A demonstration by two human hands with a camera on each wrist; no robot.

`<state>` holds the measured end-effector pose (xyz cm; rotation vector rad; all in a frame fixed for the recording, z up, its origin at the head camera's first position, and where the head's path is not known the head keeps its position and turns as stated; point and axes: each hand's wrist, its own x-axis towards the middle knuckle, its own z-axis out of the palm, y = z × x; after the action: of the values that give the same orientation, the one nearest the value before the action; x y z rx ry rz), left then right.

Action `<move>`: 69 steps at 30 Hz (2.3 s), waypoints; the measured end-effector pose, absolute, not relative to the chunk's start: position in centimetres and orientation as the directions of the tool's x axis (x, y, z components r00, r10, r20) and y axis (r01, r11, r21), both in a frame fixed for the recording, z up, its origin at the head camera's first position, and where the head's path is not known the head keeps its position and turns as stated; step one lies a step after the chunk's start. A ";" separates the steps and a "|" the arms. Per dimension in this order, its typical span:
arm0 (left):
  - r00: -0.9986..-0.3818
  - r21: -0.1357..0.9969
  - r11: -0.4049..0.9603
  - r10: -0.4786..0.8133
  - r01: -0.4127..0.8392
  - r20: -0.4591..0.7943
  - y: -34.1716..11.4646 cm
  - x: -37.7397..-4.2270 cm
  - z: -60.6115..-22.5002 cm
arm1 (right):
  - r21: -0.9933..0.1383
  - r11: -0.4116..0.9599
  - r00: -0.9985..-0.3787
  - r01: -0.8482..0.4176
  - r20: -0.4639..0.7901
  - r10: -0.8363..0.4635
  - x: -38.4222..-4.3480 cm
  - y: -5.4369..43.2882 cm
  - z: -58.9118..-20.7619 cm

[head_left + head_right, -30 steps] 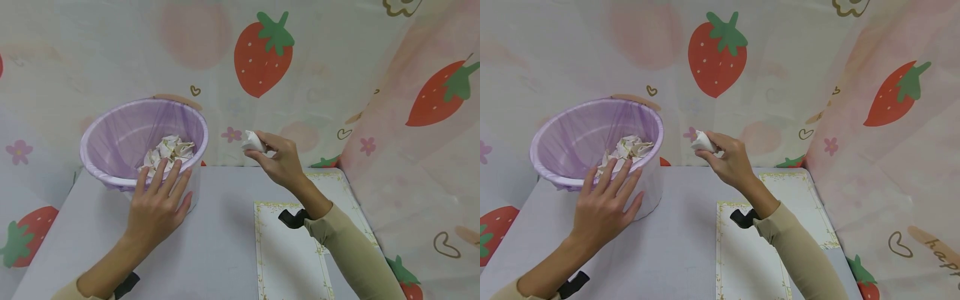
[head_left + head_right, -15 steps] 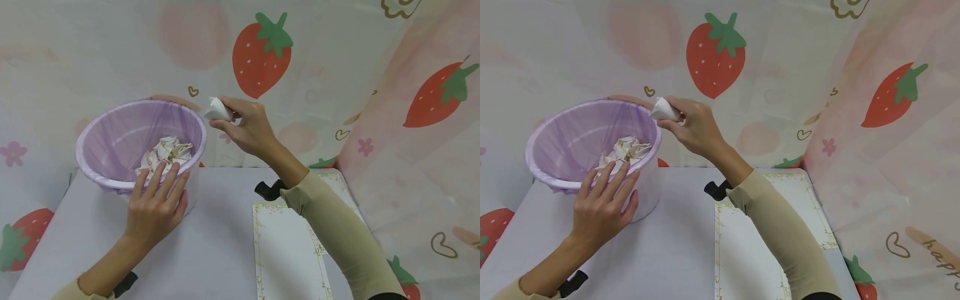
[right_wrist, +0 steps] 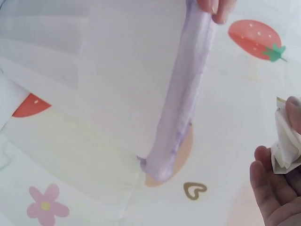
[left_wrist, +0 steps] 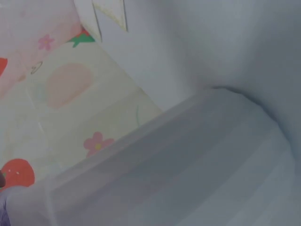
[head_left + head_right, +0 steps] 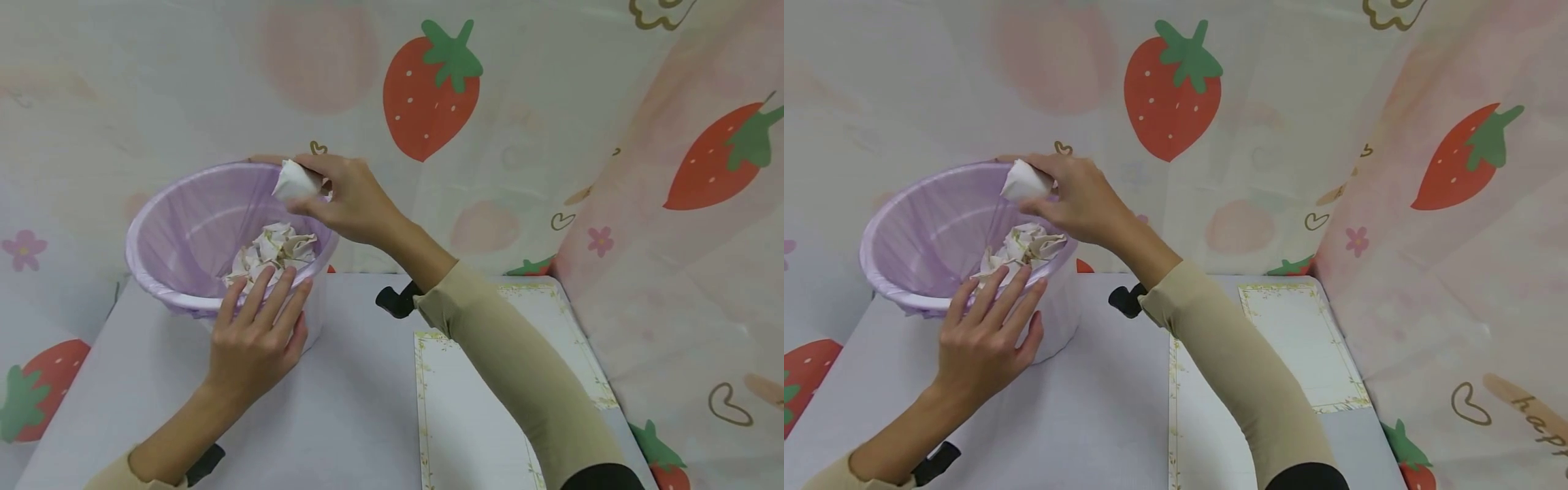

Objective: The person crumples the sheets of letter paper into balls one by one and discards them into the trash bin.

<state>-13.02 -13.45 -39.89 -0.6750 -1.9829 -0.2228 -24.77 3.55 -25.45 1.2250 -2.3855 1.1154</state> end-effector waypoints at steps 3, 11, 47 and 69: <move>-0.347 -0.119 0.827 0.355 0.549 0.868 -13.4 -13.1 -39.9 | -0.530 0.361 -0.622 -0.768 0.480 -0.619 -24.8 2.8 -25.7; -0.344 -0.118 0.827 0.353 0.550 0.870 -13.5 -13.1 -39.9 | -0.494 0.459 -0.664 -0.738 0.412 -0.624 -24.5 0.9 -25.9; -0.304 -0.115 0.824 0.330 0.555 0.894 -13.0 -13.6 -39.9 | -0.418 0.550 -0.661 -0.723 0.185 -0.727 -24.1 -1.1 -25.6; -0.371 -0.057 0.821 0.318 0.568 0.872 -12.8 -13.1 -39.9 | -0.466 0.536 -0.692 -0.704 0.281 -0.664 -24.5 7.1 -27.8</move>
<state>-13.13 -12.81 -39.87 -0.6567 -1.9865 -0.3089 -24.49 7.08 -27.81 1.2006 -2.6914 0.8655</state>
